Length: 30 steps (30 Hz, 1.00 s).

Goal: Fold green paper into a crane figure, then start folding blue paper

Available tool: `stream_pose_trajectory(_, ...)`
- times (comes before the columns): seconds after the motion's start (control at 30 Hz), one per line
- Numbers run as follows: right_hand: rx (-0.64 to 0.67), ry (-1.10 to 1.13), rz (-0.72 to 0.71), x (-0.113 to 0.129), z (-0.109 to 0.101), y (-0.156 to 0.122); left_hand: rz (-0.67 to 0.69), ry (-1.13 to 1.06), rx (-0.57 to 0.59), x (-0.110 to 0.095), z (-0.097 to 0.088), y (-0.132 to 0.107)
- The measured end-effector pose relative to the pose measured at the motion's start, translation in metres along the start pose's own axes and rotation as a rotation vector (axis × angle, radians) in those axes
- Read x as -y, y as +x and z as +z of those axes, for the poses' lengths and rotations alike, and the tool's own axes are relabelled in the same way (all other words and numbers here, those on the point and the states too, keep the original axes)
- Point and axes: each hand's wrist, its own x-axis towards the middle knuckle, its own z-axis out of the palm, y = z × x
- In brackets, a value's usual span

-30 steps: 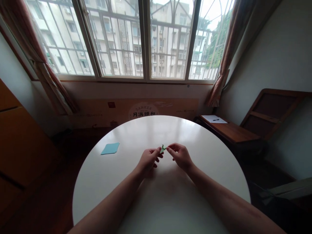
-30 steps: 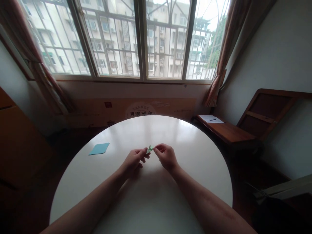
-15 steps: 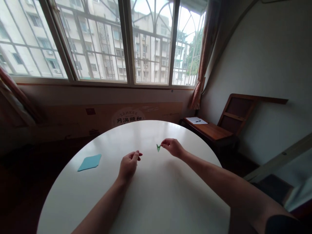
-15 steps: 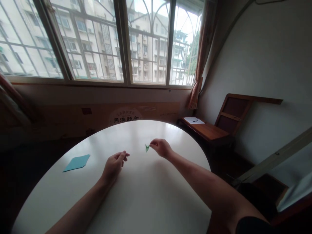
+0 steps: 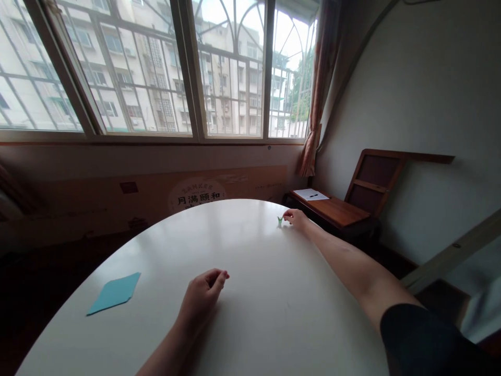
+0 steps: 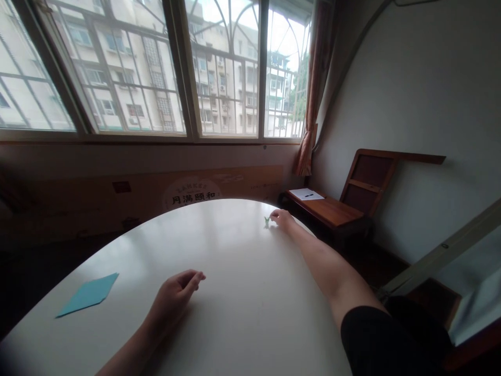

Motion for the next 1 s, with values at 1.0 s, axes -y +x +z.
stream_pose_trajectory(1.0,-0.325,0.291,0.014,0.019,-0.07,-0.02,-0.048,-0.046,-0.004,0.003,0.003,0.003)
